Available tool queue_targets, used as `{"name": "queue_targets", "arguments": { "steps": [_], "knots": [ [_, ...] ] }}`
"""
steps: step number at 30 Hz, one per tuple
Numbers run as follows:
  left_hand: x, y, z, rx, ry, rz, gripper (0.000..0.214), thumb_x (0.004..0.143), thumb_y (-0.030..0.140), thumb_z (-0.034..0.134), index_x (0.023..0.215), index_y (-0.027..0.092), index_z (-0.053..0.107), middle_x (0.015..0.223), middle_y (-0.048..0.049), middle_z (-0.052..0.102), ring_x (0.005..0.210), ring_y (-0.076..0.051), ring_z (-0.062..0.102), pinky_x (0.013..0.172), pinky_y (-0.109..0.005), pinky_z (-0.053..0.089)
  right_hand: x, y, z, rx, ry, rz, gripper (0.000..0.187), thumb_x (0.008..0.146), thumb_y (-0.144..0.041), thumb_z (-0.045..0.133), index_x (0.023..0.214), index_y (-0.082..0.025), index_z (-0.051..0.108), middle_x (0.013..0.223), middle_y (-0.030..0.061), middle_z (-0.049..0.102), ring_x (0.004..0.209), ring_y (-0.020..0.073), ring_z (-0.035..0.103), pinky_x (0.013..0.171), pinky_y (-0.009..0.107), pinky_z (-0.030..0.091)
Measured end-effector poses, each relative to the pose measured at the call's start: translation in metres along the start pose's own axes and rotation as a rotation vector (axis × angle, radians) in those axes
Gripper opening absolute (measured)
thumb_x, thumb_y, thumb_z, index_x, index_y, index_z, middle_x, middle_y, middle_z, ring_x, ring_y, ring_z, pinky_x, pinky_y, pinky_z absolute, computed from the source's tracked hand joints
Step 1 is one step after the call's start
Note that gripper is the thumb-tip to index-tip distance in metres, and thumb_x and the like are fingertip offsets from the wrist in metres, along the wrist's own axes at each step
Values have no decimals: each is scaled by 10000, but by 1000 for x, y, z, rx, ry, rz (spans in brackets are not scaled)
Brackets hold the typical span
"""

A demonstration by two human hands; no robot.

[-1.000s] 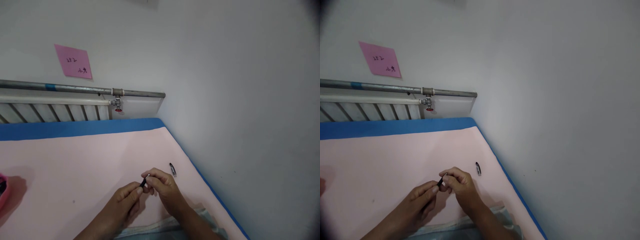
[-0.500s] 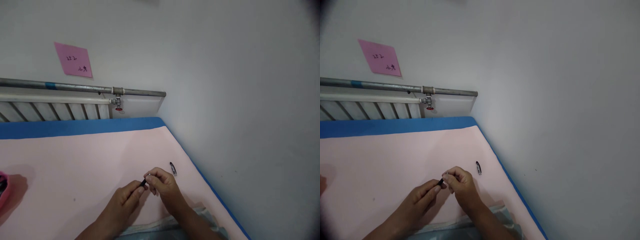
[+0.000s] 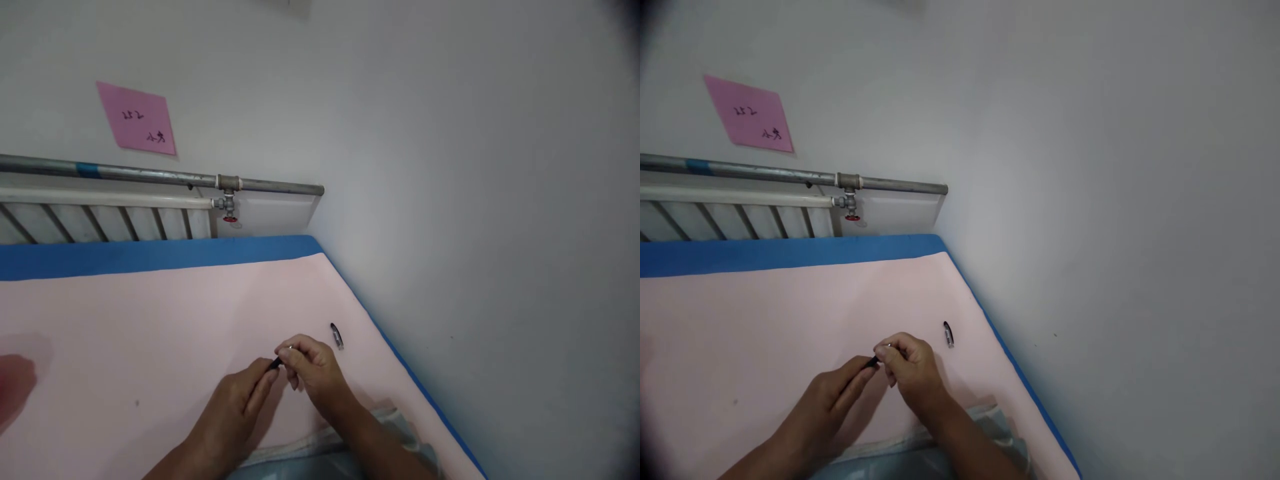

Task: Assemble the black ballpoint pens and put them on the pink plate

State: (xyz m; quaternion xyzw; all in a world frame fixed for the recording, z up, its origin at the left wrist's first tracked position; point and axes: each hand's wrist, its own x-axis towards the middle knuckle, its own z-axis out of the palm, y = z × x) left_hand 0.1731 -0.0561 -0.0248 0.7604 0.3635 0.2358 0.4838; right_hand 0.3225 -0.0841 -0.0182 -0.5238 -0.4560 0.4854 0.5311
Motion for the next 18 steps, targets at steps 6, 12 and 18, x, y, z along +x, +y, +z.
{"name": "queue_targets", "arguments": {
  "steps": [6, 12, 18],
  "knots": [
    [3, -9, -7, 111, 37, -52, 315, 844, 447, 349, 891, 238, 580, 693, 2, 624, 641, -160, 553, 605, -225, 353, 13, -2, -36, -470, 216, -79, 297, 835, -413, 425, 843, -161, 582, 650, 1, 541, 565, 116, 483, 524, 223, 365],
    [-6, -2, -10, 26, 79, -38, 390, 827, 498, 337, 832, 194, 581, 552, 43, 448, 547, -124, 437, 525, -210, 294, 14, 5, -90, -1036, 500, 104, 77, 700, -192, 554, 754, -140, 571, 804, 97, 597, 749, 195, 532, 636, 274, 341],
    [-22, 2, -23, -166, 160, -21, 472, 812, 533, 338, 1033, 171, 545, 516, 73, 323, 485, -105, 333, 477, -212, 234, 17, 12, -82, -943, 521, 49, 90, 699, -218, 516, 628, -170, 542, 649, 58, 602, 646, 186, 539, 583, 270, 339]
  ]
}}
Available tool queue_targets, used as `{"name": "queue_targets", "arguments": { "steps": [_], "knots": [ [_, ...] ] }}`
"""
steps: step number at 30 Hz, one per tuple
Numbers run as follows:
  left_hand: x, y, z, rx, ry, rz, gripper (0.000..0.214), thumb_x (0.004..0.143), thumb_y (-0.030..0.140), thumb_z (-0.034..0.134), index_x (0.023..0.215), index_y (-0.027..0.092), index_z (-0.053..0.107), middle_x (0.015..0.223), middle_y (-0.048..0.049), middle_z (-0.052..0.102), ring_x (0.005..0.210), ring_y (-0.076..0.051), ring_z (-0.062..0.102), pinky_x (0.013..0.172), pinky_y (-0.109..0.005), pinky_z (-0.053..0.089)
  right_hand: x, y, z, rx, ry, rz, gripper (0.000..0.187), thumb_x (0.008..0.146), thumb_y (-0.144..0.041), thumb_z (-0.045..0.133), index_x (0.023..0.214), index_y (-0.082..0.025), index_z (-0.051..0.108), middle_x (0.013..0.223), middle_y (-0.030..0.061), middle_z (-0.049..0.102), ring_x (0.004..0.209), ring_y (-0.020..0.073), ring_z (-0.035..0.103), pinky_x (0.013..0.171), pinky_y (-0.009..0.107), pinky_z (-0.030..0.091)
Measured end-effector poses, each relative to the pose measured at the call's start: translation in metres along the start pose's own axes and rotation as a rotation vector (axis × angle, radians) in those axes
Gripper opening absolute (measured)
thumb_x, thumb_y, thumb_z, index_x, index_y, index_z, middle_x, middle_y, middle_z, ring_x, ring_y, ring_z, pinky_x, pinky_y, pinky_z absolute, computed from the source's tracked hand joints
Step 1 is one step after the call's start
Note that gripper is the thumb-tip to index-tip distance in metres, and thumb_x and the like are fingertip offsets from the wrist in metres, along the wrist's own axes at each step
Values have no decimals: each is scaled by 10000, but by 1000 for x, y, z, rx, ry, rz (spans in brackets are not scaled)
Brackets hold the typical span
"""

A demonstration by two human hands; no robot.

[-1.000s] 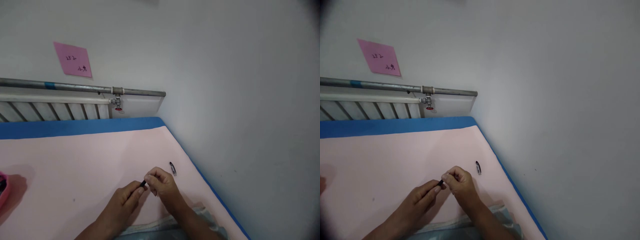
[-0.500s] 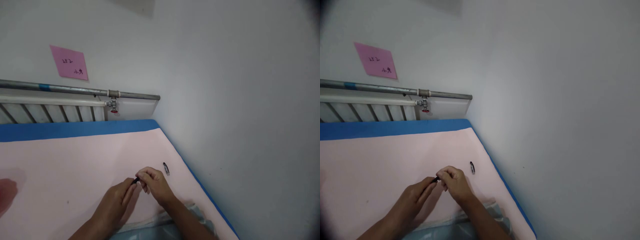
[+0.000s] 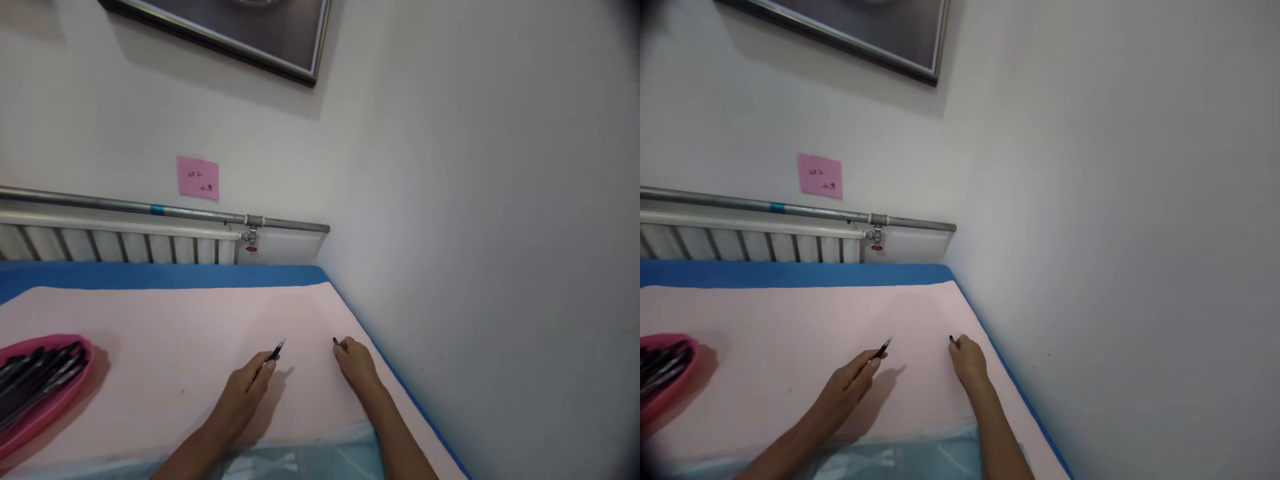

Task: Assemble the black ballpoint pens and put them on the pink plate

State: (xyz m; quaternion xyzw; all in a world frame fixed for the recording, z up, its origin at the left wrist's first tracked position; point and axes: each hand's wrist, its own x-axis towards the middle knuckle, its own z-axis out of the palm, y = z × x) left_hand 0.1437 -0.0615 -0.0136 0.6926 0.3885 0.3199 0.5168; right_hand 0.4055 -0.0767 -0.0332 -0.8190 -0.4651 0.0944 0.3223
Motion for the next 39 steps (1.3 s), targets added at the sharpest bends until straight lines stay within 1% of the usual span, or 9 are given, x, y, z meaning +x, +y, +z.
{"name": "queue_targets", "arguments": {
  "steps": [4, 7, 12, 16, 19, 22, 26, 31, 39],
  "knots": [
    [-10, 0, -34, -59, 34, 5, 458, 808, 513, 361, 1025, 155, 545, 479, 87, 314, 453, -95, 313, 460, -207, 230, -12, -23, 3, 207, 64, -28, 194, 749, -308, 400, 685, -180, 531, 591, 22, 563, 567, 171, 523, 533, 261, 374],
    [-16, -7, -60, -117, 55, -17, 410, 791, 495, 399, 949, 153, 561, 495, 76, 380, 443, -84, 322, 433, -195, 229, -25, -58, 7, 382, 75, -56, 222, 745, -355, 391, 739, -177, 522, 583, 4, 530, 504, 147, 480, 469, 249, 368],
    [-21, -18, -78, -239, 50, -37, 364, 792, 448, 418, 950, 149, 554, 545, 67, 419, 429, -65, 309, 406, -182, 224, -49, -151, 24, 1037, -121, -105, 195, 659, -335, 591, 735, -160, 548, 710, 32, 585, 574, 123, 487, 468, 222, 378],
    [-27, -13, -81, -257, 39, 37, 403, 823, 458, 386, 1031, 153, 548, 533, 63, 422, 448, -75, 334, 432, -191, 251, -74, -200, 57, 1260, -246, -53, 174, 670, -305, 625, 743, -166, 549, 763, 29, 601, 643, 121, 525, 519, 216, 411],
    [-29, -8, -83, -269, 20, 59, 391, 828, 446, 394, 1017, 146, 558, 537, 57, 422, 477, -82, 357, 458, -197, 270, -89, -202, 79, 1393, -279, -20, 151, 713, -301, 614, 756, -174, 543, 751, 11, 589, 646, 106, 526, 571, 222, 434],
    [-27, -8, -84, -285, 19, 24, 383, 831, 438, 391, 1014, 147, 558, 532, 59, 413, 476, -82, 352, 463, -199, 269, -92, -192, 87, 1501, -274, 14, 143, 727, -290, 621, 779, -187, 537, 775, 4, 582, 677, 112, 535, 604, 245, 457],
    [-23, -16, -81, -261, 16, -32, 394, 823, 457, 394, 1000, 147, 559, 517, 66, 402, 468, -82, 340, 459, -201, 261, -85, -180, 84, 1534, -273, 45, 135, 735, -286, 619, 799, -197, 541, 780, 0, 577, 674, 122, 539, 581, 259, 467],
    [-19, -25, -77, -204, -17, -37, 409, 823, 475, 391, 1032, 162, 552, 513, 71, 390, 479, -85, 341, 463, -201, 260, -86, -178, 78, 1443, -333, -59, 91, 780, -266, 574, 807, -181, 558, 770, 17, 583, 663, 123, 538, 587, 255, 465],
    [-22, -20, -79, -115, -24, -74, 382, 830, 451, 387, 1033, 170, 548, 534, 67, 404, 490, -85, 352, 474, -205, 265, -89, -177, 75, 1379, -359, -87, 105, 806, -280, 535, 839, -180, 537, 767, 14, 571, 617, 118, 525, 573, 256, 455]
  ]
}}
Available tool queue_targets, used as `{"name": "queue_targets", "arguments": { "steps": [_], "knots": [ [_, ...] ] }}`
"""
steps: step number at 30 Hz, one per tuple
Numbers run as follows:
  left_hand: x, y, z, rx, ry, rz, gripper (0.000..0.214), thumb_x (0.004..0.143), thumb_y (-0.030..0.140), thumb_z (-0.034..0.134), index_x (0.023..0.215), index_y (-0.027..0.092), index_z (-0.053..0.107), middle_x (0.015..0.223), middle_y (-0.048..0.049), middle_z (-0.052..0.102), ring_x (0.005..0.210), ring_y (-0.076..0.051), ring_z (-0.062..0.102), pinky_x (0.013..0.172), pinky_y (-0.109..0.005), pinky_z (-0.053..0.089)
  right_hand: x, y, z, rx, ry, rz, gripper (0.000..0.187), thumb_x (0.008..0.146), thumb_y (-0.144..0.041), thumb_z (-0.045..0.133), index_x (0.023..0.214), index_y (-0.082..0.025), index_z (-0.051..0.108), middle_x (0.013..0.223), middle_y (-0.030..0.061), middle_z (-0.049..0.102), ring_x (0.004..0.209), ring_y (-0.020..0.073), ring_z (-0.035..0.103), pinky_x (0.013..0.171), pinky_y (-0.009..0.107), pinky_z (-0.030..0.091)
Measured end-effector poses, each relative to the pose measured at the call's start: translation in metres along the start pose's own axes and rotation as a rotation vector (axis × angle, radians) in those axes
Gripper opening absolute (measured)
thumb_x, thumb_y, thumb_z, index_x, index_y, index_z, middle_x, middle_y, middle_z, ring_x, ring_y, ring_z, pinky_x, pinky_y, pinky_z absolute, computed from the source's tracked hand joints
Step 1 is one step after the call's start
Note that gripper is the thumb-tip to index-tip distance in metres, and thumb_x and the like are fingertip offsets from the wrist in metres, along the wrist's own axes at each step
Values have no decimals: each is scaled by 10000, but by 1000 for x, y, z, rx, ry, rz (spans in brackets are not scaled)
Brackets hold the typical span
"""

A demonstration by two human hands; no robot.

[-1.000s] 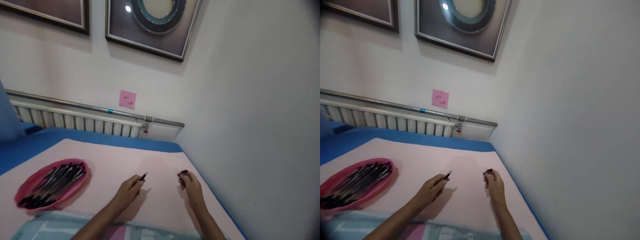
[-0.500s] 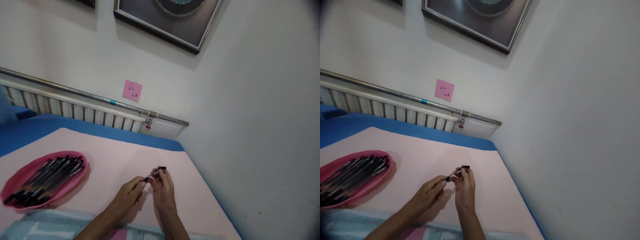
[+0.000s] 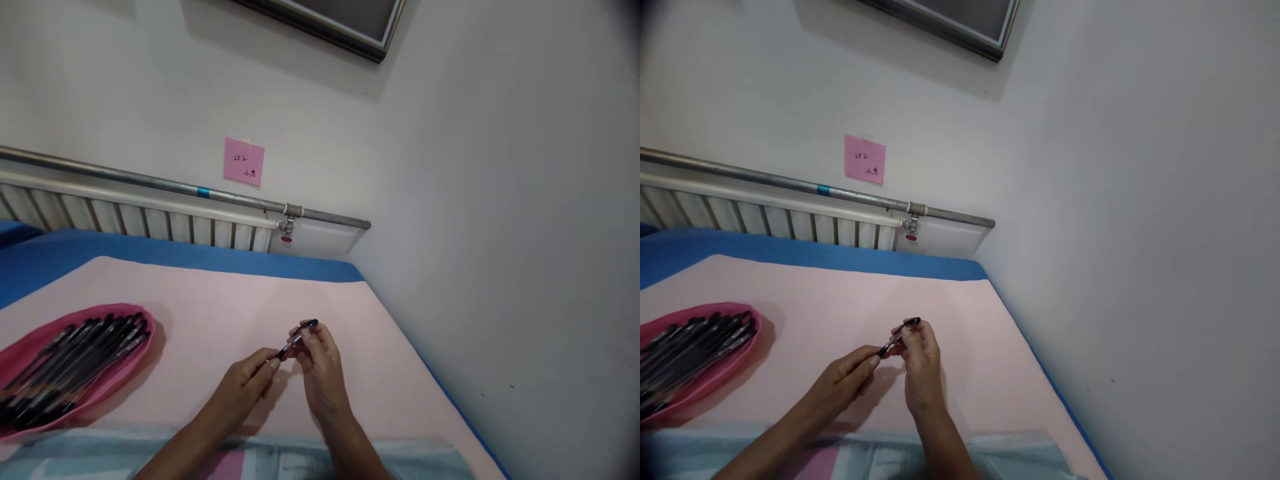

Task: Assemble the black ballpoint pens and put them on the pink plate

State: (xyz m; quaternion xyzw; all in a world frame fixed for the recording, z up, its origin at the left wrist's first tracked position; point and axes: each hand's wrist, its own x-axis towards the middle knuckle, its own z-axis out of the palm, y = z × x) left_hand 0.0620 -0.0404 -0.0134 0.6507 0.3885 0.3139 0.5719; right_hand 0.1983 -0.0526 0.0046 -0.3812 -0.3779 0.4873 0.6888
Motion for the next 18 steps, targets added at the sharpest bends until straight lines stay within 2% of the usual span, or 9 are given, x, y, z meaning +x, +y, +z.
{"name": "queue_targets", "arguments": {
  "steps": [4, 8, 11, 18],
  "knots": [
    [-1, 2, -1, 1, -14, -16, 358, 829, 442, 386, 992, 174, 560, 541, 65, 406, 485, -83, 350, 474, -204, 268, -2, -2, 1, -130, -46, -2, 113, 806, -281, 531, 864, -184, 536, 773, 7, 581, 645, 121, 538, 620, 256, 449],
    [-1, 1, -2, -1, -11, 10, 314, 812, 404, 418, 952, 162, 562, 591, 50, 440, 528, -91, 384, 498, -205, 299, -4, -1, 4, -264, -94, 60, 114, 777, -284, 552, 798, -173, 548, 740, 11, 602, 680, 128, 541, 643, 237, 429],
    [-1, -1, -3, -13, -8, -7, 282, 802, 384, 422, 901, 156, 555, 607, 51, 438, 509, -85, 370, 481, -203, 291, -4, 4, 4, -303, -104, 109, 122, 749, -288, 566, 759, -167, 557, 702, 6, 592, 667, 128, 528, 623, 231, 415],
    [2, -3, -2, -20, 25, -82, 220, 763, 377, 446, 716, 168, 496, 526, 87, 364, 430, -68, 294, 428, -197, 242, 0, 14, -2, -347, -137, 128, 157, 764, -305, 543, 697, -163, 545, 626, -18, 522, 614, 115, 480, 600, 236, 394]
  ]
}}
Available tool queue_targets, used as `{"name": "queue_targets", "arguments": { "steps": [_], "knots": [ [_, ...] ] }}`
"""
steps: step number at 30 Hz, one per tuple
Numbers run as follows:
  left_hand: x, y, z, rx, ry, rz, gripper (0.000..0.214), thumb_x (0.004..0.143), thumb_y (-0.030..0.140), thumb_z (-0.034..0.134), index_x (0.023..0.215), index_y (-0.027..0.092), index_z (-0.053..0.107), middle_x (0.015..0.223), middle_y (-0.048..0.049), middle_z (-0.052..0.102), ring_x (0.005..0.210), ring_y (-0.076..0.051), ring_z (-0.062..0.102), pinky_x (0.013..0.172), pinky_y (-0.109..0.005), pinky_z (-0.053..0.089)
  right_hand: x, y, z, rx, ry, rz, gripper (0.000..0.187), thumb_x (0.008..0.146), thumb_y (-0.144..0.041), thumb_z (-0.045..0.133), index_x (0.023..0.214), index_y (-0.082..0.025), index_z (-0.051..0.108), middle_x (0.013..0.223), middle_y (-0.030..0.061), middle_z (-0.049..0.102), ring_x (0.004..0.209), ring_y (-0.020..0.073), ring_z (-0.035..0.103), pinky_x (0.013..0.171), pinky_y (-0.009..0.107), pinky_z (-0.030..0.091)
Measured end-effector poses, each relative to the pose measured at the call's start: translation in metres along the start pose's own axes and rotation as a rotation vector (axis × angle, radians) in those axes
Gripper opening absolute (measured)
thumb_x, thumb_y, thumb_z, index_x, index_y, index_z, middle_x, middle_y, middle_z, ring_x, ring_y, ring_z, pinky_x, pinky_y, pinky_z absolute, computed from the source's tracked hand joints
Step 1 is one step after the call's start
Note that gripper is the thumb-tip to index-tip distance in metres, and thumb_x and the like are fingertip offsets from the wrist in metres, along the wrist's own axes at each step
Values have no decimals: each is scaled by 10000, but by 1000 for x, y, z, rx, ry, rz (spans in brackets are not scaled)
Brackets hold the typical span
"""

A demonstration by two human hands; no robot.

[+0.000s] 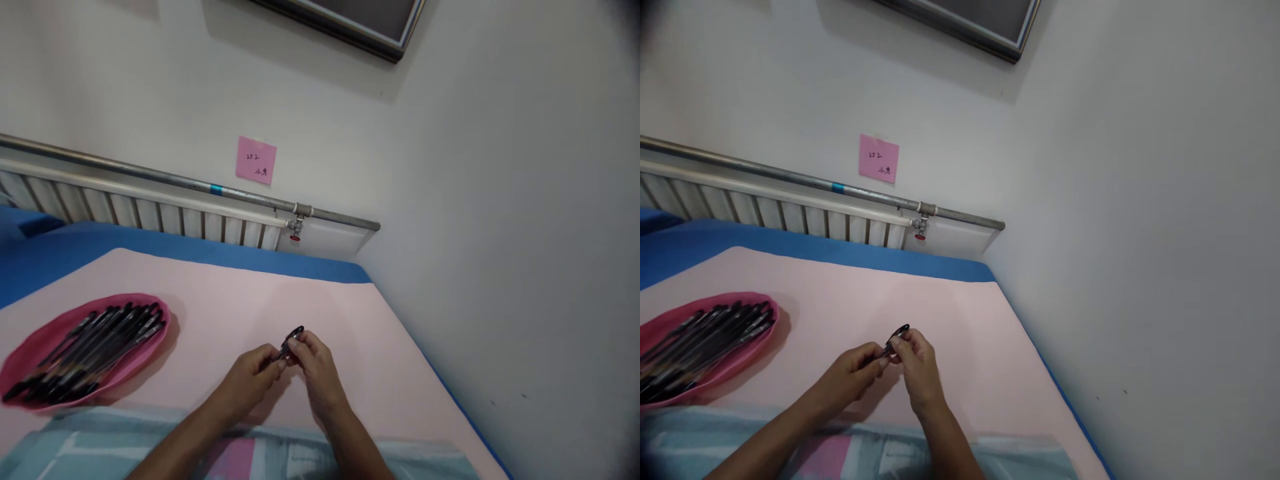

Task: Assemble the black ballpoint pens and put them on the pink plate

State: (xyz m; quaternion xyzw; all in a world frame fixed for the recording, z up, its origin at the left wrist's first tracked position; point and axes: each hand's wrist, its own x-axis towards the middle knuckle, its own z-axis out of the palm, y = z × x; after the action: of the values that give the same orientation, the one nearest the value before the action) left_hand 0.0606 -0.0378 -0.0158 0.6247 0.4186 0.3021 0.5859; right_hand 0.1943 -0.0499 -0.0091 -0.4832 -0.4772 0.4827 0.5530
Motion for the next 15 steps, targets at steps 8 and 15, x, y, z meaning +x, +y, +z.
{"name": "queue_targets", "arguments": {
  "steps": [8, 15],
  "knots": [
    [0, -3, 1, 78, 62, 15, 236, 772, 368, 426, 663, 173, 503, 512, 67, 417, 432, -84, 353, 427, -208, 262, 3, 8, 1, -9, -40, 49, 215, 764, -362, 547, 717, -153, 562, 671, 8, 562, 649, 131, 512, 627, 248, 418],
    [4, -5, 1, 79, 109, 140, 233, 771, 285, 419, 766, 147, 606, 626, 14, 537, 566, -108, 460, 532, -215, 353, 5, 19, 7, -80, -22, 14, 279, 725, -432, 574, 659, -163, 543, 621, -7, 546, 613, 139, 515, 583, 247, 435]
  ]
}}
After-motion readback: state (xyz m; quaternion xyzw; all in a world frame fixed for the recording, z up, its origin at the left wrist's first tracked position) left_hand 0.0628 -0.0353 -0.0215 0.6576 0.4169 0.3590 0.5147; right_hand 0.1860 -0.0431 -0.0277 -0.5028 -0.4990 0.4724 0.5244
